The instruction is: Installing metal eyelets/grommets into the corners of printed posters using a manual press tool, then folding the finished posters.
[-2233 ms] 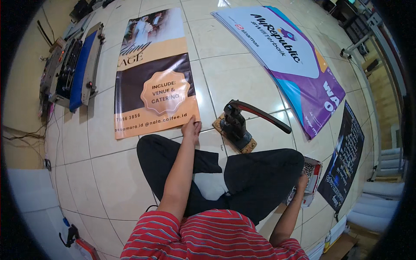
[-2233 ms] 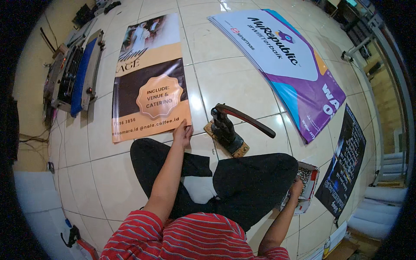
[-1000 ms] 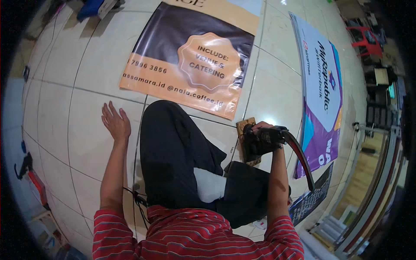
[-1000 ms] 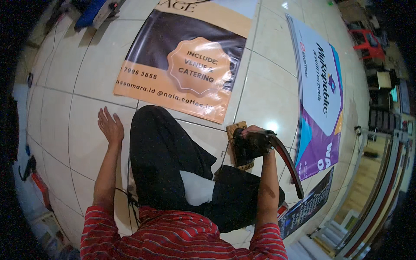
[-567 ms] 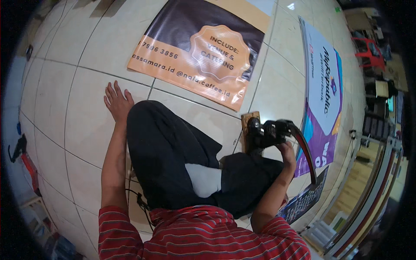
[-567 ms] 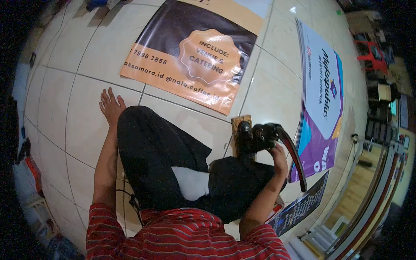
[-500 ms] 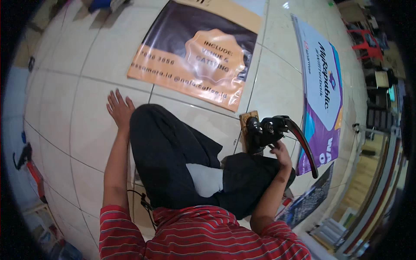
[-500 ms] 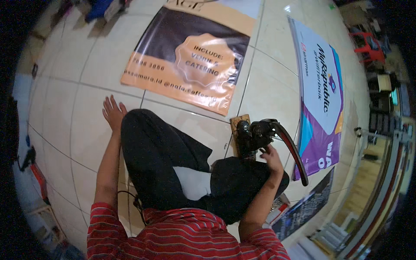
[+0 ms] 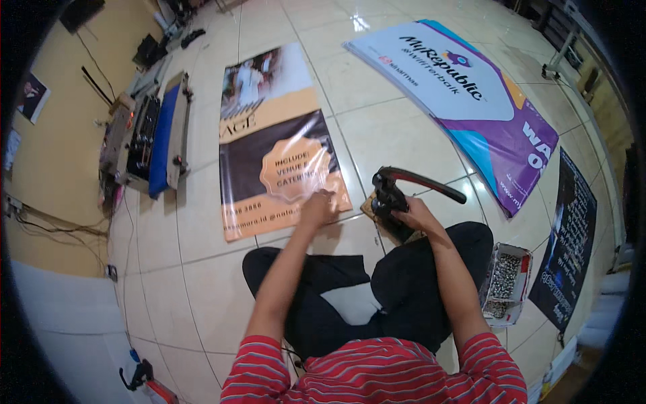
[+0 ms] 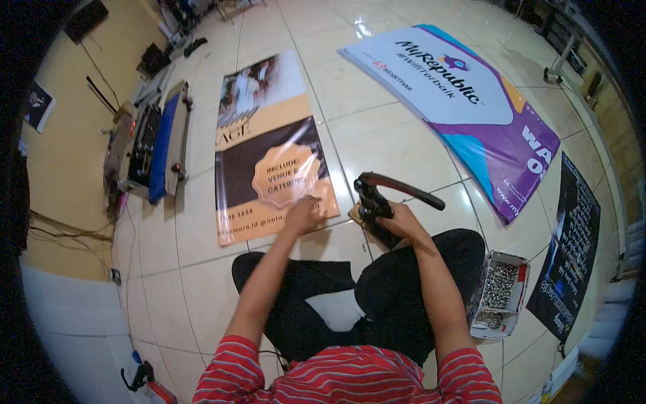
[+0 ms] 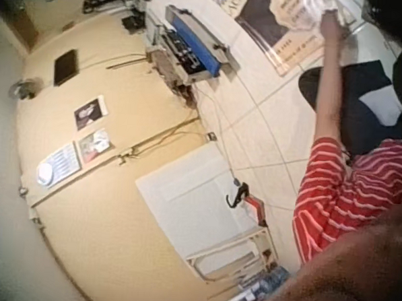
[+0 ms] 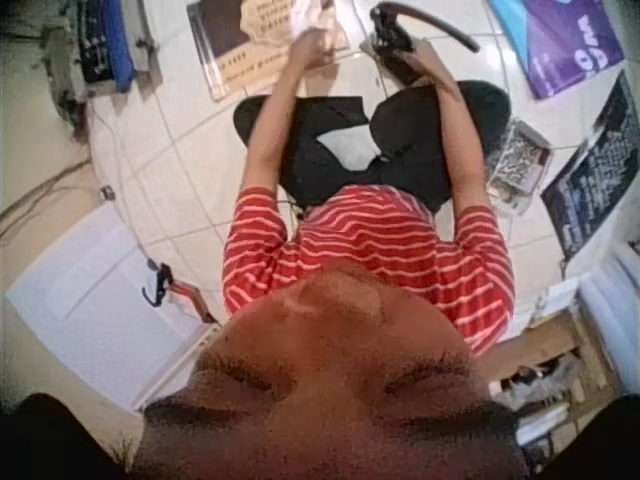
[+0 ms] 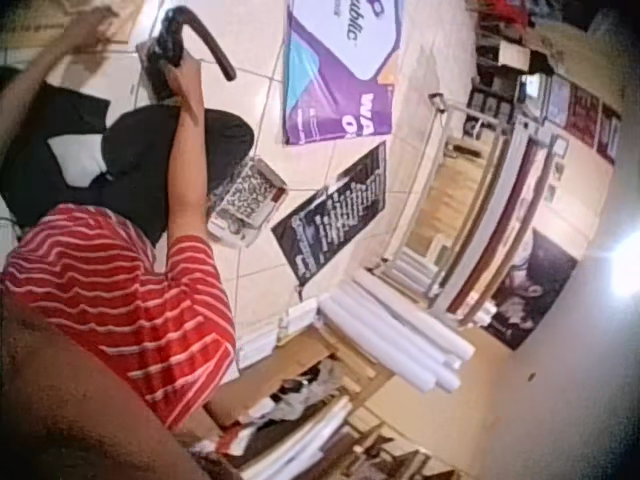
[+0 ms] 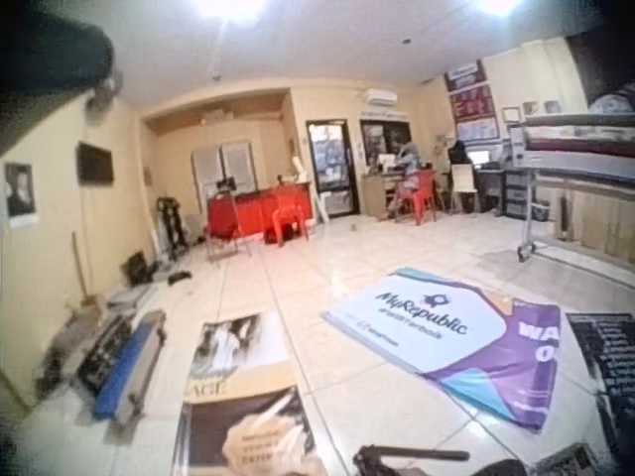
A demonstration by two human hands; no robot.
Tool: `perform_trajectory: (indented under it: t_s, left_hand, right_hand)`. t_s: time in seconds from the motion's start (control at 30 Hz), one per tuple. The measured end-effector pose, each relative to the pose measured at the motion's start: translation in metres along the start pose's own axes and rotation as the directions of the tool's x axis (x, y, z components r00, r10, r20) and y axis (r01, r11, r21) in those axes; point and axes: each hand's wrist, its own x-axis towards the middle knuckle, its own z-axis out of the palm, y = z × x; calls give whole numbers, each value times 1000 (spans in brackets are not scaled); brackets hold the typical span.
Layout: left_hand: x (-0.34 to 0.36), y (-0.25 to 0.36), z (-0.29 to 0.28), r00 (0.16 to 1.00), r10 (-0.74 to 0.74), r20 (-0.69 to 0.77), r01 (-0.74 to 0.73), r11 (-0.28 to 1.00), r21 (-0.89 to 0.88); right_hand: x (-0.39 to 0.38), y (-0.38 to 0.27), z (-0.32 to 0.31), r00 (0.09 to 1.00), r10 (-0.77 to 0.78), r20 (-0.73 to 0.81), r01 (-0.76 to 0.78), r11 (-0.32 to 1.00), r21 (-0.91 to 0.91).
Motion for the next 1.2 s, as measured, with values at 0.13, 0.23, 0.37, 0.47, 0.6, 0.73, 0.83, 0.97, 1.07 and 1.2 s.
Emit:
perform_trajectory:
  t_s: [0.13, 0.23, 0.37, 0.47, 0.6, 0.73, 0.83, 0.97, 1.07, 1.2]
  left_hand:
    - [14, 42, 46, 995, -79, -69, 89, 981, 171]
    - [23, 42, 61, 988, -138, -67, 149, 967, 207]
    - [23, 33, 80, 979, -189, -71, 201, 902, 381]
    - [23, 40, 85, 978, -186, -96, 208, 904, 372]
    - [10, 28, 82, 982, -150, -114, 172, 962, 214]
    - [-17, 17, 82, 989, -102, -110, 114, 988, 105]
    - [-33, 13, 82, 975, -60, -212, 58, 998, -17]
    - [-29, 14, 42, 912, -356, -205, 310, 923, -227]
    - [-25, 4, 19, 765, -509, -395, 403, 856, -322]
    - [-30, -6, 9, 652, -748, -121, 367, 452, -813]
  right_hand:
    - [-10, 14, 10, 1000, -10, -11, 12, 985, 172]
    - [-12, 15, 10, 995, -101, -10, 101, 974, 201]
    - [-3, -5, 0, 995, -71, 77, 67, 996, 51]
    - [3, 5, 2, 994, -91, 59, 89, 995, 37]
    - [5, 13, 4, 994, -86, 64, 83, 996, 44]
    - [12, 10, 5, 989, -109, 103, 100, 991, 89]
    - [12, 16, 12, 993, -95, 65, 87, 990, 114]
    - [12, 21, 29, 999, 35, -11, -33, 987, 159]
    - [9, 8, 45, 945, 258, -201, -201, 942, 267]
    - [9, -4, 53, 944, 273, -187, -219, 939, 265]
